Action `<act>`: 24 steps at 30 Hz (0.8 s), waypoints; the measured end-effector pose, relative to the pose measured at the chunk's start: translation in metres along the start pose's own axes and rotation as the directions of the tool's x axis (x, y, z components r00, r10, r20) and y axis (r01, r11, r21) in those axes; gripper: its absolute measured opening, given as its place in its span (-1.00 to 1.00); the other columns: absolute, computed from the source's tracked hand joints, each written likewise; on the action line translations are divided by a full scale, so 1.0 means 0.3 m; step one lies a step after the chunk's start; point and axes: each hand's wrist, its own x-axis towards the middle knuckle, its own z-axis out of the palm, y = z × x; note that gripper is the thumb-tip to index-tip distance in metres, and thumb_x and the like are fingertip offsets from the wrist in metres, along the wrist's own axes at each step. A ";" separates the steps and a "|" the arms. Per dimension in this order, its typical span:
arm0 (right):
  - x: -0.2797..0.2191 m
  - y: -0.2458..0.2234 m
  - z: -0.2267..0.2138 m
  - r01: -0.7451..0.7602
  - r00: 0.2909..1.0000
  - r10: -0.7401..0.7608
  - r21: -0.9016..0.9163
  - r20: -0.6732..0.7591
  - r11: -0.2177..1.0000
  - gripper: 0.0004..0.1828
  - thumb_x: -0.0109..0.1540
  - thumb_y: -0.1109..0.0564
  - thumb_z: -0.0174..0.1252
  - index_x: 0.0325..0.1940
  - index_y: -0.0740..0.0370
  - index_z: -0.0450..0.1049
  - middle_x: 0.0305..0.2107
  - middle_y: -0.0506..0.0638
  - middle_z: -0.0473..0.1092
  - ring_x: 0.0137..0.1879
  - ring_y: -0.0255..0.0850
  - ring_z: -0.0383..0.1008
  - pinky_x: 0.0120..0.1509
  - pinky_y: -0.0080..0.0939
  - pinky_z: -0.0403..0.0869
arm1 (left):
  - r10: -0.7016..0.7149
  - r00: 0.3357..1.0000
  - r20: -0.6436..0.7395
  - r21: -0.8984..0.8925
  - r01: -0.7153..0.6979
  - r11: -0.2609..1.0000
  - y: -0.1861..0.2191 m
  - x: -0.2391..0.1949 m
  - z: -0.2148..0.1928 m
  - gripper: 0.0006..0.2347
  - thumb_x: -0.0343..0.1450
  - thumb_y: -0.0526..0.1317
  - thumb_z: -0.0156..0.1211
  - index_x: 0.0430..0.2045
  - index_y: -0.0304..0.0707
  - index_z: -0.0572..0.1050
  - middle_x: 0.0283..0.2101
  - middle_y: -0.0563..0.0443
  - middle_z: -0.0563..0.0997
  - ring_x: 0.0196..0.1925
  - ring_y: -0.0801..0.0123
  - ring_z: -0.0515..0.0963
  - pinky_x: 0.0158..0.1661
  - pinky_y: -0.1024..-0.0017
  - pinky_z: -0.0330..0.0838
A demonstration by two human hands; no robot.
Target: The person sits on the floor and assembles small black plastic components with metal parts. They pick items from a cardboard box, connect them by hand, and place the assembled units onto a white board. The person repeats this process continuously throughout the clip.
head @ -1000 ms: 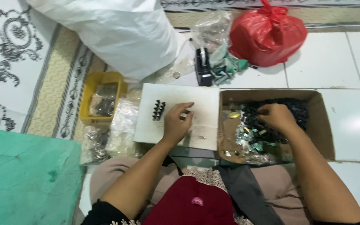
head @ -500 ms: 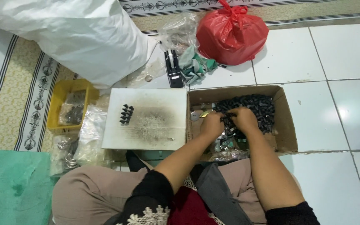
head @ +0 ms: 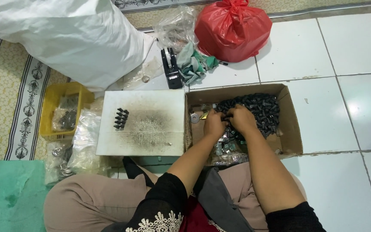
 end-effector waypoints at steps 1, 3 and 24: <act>0.001 0.000 0.007 0.001 1.000 -0.001 0.000 -0.002 1.000 -0.76 0.24 0.17 0.19 -0.05 0.08 0.67 -0.10 0.14 0.51 0.14 0.05 0.51 0.25 -0.03 0.50 | 0.002 1.000 -0.002 0.000 -0.002 1.000 -0.012 0.003 0.008 -0.73 0.32 -0.27 0.38 -0.14 -0.37 0.59 -0.05 -0.23 0.46 0.07 -0.10 0.55 0.04 0.13 0.55; 0.003 0.003 0.015 0.009 1.000 -0.008 -0.040 0.010 0.999 -0.77 0.23 0.18 0.20 -0.06 0.12 0.66 -0.10 0.14 0.50 0.16 0.03 0.49 0.27 -0.06 0.49 | -0.005 1.000 0.006 -0.008 0.005 1.000 -0.031 0.010 0.024 -0.74 0.32 -0.25 0.40 -0.14 -0.28 0.61 -0.05 -0.22 0.46 0.09 -0.10 0.56 0.06 0.14 0.54; -0.276 -0.435 -0.274 -0.153 0.987 0.006 0.940 0.158 0.304 -0.74 0.14 0.23 0.41 -0.19 0.51 0.61 -0.41 0.22 0.54 -0.29 -0.08 0.59 -0.19 -0.06 0.64 | 0.221 0.945 -0.240 -0.372 -0.300 0.878 0.024 -0.370 -0.551 -0.93 0.36 -0.38 0.35 -0.35 -0.39 0.64 -0.45 -0.23 0.66 -0.36 0.08 0.72 -0.37 0.37 0.60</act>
